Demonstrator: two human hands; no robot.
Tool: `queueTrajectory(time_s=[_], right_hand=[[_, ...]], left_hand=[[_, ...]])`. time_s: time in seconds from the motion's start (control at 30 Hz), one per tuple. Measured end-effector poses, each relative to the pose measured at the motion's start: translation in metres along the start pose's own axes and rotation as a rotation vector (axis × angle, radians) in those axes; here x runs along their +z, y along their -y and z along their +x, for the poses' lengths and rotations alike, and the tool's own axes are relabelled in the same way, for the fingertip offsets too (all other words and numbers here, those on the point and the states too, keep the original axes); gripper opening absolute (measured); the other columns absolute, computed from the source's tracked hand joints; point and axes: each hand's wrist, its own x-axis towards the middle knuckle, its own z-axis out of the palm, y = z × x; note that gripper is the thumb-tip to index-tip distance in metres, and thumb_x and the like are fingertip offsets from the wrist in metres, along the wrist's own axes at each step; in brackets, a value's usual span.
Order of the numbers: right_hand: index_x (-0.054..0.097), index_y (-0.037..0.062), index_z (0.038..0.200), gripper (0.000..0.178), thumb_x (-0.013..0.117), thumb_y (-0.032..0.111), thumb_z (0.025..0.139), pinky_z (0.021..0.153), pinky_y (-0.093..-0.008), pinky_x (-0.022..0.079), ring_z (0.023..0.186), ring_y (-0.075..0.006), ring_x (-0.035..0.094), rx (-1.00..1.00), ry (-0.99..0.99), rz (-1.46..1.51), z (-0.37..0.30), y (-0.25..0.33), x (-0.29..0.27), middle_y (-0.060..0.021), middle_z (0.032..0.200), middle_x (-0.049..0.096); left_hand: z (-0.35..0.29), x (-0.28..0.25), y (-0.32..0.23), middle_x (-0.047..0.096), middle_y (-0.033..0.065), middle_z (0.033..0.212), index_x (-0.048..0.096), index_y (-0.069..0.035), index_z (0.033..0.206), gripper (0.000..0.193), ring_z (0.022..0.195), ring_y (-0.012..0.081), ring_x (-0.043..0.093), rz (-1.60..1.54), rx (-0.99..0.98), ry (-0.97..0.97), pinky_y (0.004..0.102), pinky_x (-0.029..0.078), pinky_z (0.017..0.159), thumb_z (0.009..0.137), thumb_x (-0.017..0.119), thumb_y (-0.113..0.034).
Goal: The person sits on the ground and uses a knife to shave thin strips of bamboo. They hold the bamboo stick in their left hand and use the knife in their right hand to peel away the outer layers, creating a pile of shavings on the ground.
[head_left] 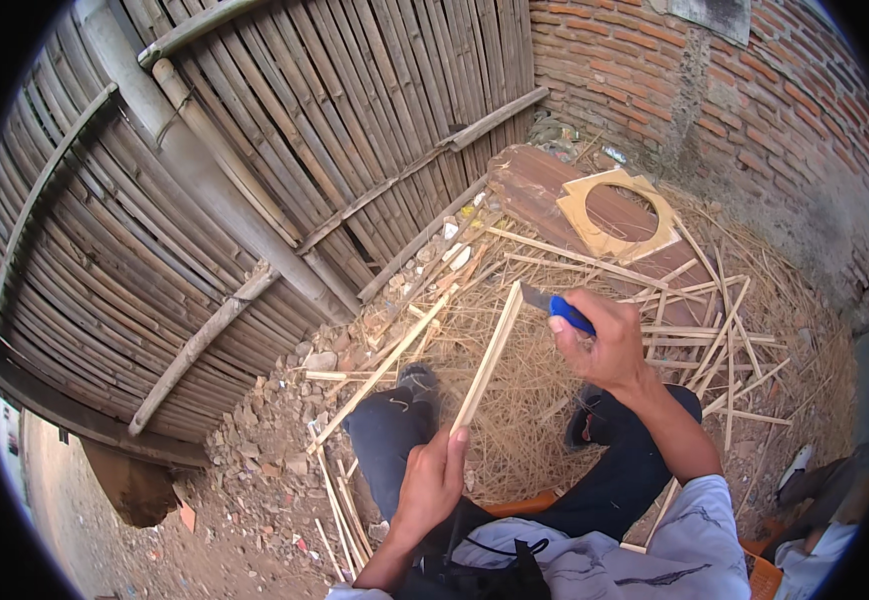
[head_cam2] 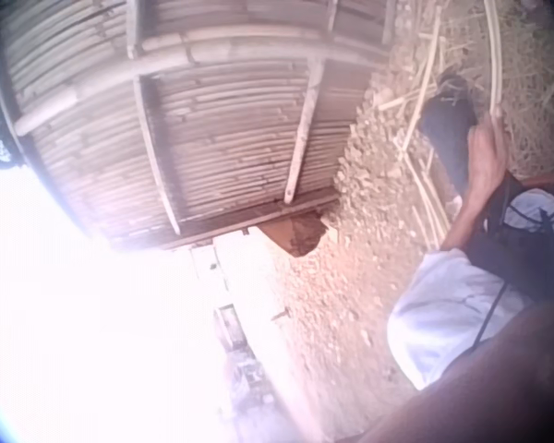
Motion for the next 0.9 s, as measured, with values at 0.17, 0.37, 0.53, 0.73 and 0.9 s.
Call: queueTrajectory(time_s=[0.17,0.37,0.53,0.73,0.9], right_hand=[[0.073,0.0104,0.101,0.022,0.077,0.031,0.097,0.051,-0.0380,0.056,0.056,-0.0242,0.071,-0.175,0.177,0.047,-0.024,0.026,0.025,-0.0068,0.078,0.073],[0.072,0.0117,0.099,0.022,0.076,0.034,0.097,0.048,-0.0368,0.054,0.054,-0.0248,0.069,-0.206,0.183,0.039,-0.027,0.033,0.033,-0.0048,0.073,0.069],[0.074,0.0080,0.098,0.021,0.079,0.027,0.091,0.052,-0.0391,0.055,0.058,-0.0268,0.071,-0.155,0.170,-0.025,-0.020,0.026,0.024,-0.0066,0.076,0.070],[0.074,0.0087,0.101,0.020,0.077,0.028,0.096,0.052,-0.0370,0.055,0.058,-0.0261,0.071,-0.116,-0.035,-0.087,-0.003,0.004,0.013,-0.0076,0.075,0.073],[0.074,0.0042,0.103,0.024,0.076,0.028,0.099,0.057,-0.0376,0.056,0.063,-0.0274,0.073,0.236,-0.159,-0.141,0.025,-0.032,-0.031,-0.0129,0.079,0.075]], left_hand=[[0.005,0.001,-0.013,0.050,0.0141,0.063,0.062,0.002,0.102,0.034,0.056,0.0269,0.051,-0.015,-0.011,-0.025,0.0434,0.041,0.056,0.119,0.048,-0.024],[0.007,0.008,-0.014,0.057,0.0252,0.064,0.067,0.003,0.115,0.028,0.060,0.0484,0.063,0.074,-0.009,-0.063,0.0533,0.045,0.056,0.116,0.053,-0.021],[0.004,0.006,-0.016,0.057,0.0265,0.064,0.066,0.003,0.113,0.026,0.061,0.0503,0.063,0.058,-0.025,-0.056,0.0547,0.045,0.057,0.116,0.053,-0.020],[0.001,0.001,-0.011,0.057,0.0257,0.063,0.066,0.003,0.112,0.028,0.062,0.0493,0.065,0.142,0.000,-0.032,0.0543,0.046,0.057,0.116,0.052,-0.021],[-0.008,-0.005,-0.007,0.055,0.0227,0.063,0.064,0.002,0.108,0.030,0.058,0.0449,0.061,0.108,-0.019,-0.028,0.0518,0.044,0.057,0.117,0.050,-0.023]])
